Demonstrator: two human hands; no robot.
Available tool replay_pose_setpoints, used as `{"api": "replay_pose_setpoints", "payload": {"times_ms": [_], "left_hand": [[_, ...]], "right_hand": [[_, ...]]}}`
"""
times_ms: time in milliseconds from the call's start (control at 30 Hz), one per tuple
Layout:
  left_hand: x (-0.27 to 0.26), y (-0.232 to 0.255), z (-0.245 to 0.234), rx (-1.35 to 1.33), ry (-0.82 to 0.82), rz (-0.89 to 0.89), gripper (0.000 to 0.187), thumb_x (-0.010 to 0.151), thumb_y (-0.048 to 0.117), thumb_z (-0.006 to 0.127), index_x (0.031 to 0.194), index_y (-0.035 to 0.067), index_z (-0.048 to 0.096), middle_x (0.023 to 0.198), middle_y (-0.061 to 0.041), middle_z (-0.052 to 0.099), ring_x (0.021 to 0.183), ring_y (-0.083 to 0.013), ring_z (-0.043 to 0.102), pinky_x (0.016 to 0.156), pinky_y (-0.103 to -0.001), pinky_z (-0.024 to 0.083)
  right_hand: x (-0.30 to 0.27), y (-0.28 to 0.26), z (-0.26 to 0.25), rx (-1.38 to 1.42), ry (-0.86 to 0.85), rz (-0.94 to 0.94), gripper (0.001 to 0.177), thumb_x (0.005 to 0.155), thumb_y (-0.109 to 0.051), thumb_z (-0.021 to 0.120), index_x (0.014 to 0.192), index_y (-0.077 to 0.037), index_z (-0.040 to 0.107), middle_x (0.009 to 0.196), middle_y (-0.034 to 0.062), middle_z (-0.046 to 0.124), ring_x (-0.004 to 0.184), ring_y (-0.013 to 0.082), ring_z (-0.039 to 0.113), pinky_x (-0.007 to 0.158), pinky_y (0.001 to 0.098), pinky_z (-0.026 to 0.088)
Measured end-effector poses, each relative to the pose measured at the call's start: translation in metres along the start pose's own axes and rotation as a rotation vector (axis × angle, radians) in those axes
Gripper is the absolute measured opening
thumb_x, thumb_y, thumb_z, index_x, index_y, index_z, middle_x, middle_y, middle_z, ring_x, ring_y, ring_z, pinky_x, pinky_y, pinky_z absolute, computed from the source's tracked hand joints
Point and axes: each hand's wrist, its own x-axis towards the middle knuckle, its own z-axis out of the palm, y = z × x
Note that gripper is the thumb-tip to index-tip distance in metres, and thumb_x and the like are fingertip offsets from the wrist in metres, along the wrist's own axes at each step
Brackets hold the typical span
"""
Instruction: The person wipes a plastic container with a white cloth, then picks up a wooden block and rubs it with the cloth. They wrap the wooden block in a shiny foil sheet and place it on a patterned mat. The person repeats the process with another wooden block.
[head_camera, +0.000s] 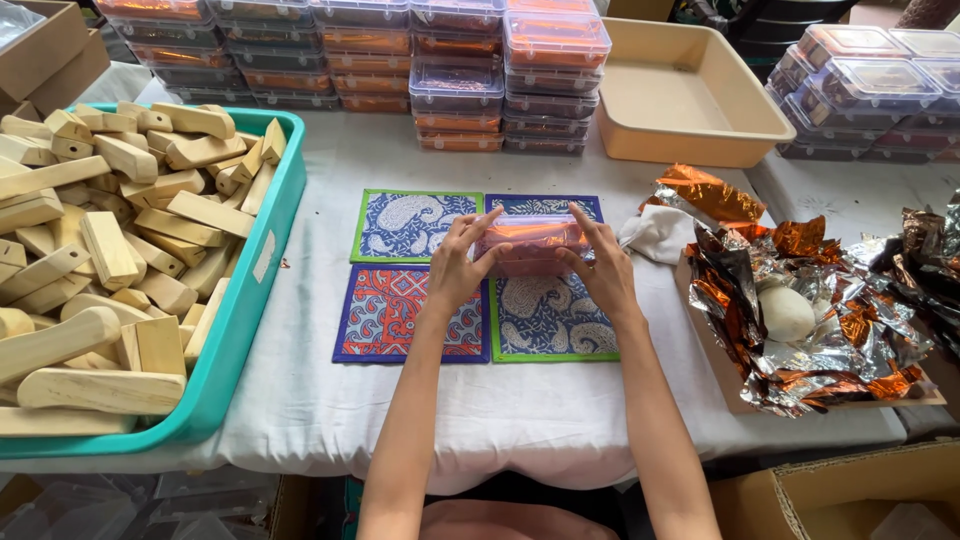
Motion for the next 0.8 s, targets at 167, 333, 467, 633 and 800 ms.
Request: {"api": "replay_pose_setpoints", "payload": {"times_ms": [167,333,467,633,800], "left_hand": [[0.002,0.005,-0.001,0.057,-0.082,-0.065,0.064,0.095,0.054,0.062,0.154,0.04,0.042,0.129,-0.012,0.062,0.102,-0.0288,0.072,0.079,-0.041,0.063],[0.001,0.001,0.005,0.104,-0.025,0.007,0.049,0.098,0.053,0.059,0.146,0.043,0.051,0.137,-0.015,0.058,0.106,-0.0327,0.072,0.079,-0.042,0.063],[0.001,0.004,0.005,0.065,-0.026,-0.024,0.045,0.099,0.051,0.056,0.143,0.04,0.054,0.138,-0.016,0.058,0.105,-0.0333,0.072,0.082,-0.044,0.062],[-0.001,-0.001,0.011,0.102,0.003,-0.009,0.039,0.101,0.049,0.056,0.139,0.04,0.059,0.141,-0.017,0.056,0.104,-0.0343,0.072,0.084,-0.046,0.061],[-0.001,0.001,0.01,0.07,0.004,-0.024,0.039,0.1,0.05,0.057,0.137,0.04,0.061,0.14,-0.017,0.056,0.108,-0.0361,0.071,0.085,-0.046,0.061]], "right_hand": [[-0.002,0.005,0.007,0.002,0.091,-0.179,0.066,0.1,-0.044,0.065,0.158,-0.036,0.037,0.132,0.0121,0.062,0.103,0.0287,0.069,0.075,0.0415,0.06],[-0.001,-0.005,0.006,-0.046,0.032,-0.028,0.059,0.098,-0.048,0.061,0.153,-0.038,0.041,0.133,0.008,0.064,0.083,0.0243,0.07,0.071,0.0407,0.059],[-0.001,-0.01,0.005,-0.02,0.092,-0.074,0.055,0.098,-0.046,0.063,0.149,-0.036,0.046,0.132,0.0066,0.066,0.085,0.0233,0.07,0.07,0.0395,0.058],[-0.001,0.0,0.012,-0.034,0.122,-0.11,0.055,0.098,-0.044,0.064,0.15,-0.034,0.046,0.13,0.0068,0.067,0.088,0.0244,0.071,0.071,0.0409,0.059],[0.0,0.005,0.016,-0.075,0.147,-0.15,0.056,0.099,-0.044,0.063,0.15,-0.032,0.046,0.128,0.0069,0.067,0.097,0.028,0.072,0.073,0.0427,0.06]]}}
